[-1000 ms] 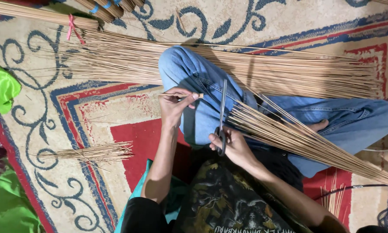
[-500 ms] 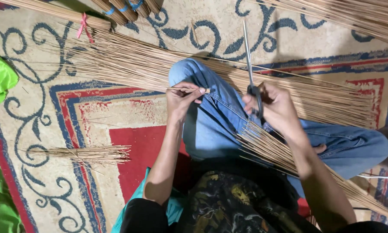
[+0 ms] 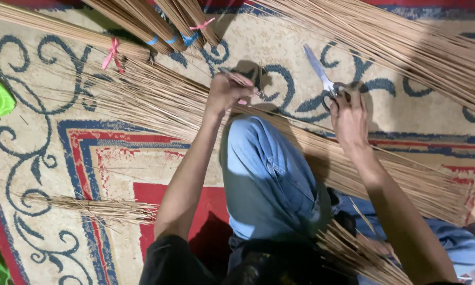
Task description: Trimming the ends of thin wooden sticks with scissors and organizing them into bundles
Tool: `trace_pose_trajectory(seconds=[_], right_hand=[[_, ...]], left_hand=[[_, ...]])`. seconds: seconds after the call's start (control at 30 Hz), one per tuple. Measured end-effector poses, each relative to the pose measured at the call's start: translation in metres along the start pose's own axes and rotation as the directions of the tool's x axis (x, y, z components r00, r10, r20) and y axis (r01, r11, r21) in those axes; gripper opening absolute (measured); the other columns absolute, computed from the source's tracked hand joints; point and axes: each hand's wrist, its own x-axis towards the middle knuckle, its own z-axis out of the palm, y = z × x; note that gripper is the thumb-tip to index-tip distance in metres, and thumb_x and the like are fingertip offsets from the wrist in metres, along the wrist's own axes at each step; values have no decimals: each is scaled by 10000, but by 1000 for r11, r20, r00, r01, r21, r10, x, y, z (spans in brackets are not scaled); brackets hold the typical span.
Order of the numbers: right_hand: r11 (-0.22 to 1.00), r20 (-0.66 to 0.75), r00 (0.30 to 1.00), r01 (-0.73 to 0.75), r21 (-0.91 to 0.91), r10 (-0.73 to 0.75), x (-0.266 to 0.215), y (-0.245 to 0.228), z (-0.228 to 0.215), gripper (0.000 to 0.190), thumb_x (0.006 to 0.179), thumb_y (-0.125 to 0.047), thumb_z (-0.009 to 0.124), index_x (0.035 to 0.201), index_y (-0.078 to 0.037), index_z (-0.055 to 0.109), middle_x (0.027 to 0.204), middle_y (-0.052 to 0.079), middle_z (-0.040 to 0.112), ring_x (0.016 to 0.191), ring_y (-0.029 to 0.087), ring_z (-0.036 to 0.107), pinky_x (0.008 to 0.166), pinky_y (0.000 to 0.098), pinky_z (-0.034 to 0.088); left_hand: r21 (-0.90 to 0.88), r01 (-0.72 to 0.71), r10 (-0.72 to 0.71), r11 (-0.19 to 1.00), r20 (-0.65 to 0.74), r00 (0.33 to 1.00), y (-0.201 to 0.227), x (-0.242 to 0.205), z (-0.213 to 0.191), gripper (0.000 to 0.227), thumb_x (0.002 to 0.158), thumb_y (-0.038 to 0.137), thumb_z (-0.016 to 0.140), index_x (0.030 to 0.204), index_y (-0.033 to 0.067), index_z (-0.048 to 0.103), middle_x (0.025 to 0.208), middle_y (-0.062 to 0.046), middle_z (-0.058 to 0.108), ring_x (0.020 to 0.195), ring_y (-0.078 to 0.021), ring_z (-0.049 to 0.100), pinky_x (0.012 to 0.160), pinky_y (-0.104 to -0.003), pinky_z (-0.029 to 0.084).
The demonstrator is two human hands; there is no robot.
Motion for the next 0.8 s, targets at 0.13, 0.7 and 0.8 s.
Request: trace_pose_trajectory(seconds=[0.13, 0.7, 0.8], right_hand=[[999, -44, 999, 21, -47, -24, 20, -13, 21, 131, 955, -188, 771, 1044, -97, 798, 1096, 75, 613, 1029, 267, 636, 781, 382, 570], [746, 226, 966, -243, 620, 127, 89, -109, 91, 394, 855, 22, 638, 1233, -46, 726, 1176, 231, 718, 1002, 469, 697, 762, 489, 619], [739, 185, 980, -177, 650, 71, 78, -100, 113, 365, 844, -21, 701, 1166, -173, 781, 1066, 67, 752, 983, 328, 727, 780, 424, 618]], left_hand=[[174, 104, -110, 979, 24, 994, -31, 81, -9, 192, 634, -132, 835, 796, -60, 759, 716, -256, 722, 490, -276, 715, 379, -313, 629], [674, 3, -13, 738, 9, 1000, 29, 53, 0, 510, 993, 549, 592, 1192, 101, 734, 1075, -198, 757, 1095, -424, 708, 917, -572, 556], [576, -91, 122, 812, -14, 992, 30, 34, -2, 353, 1027, 321, 588, 1250, 81, 718, 1061, -243, 760, 1049, -488, 699, 934, -587, 528]])
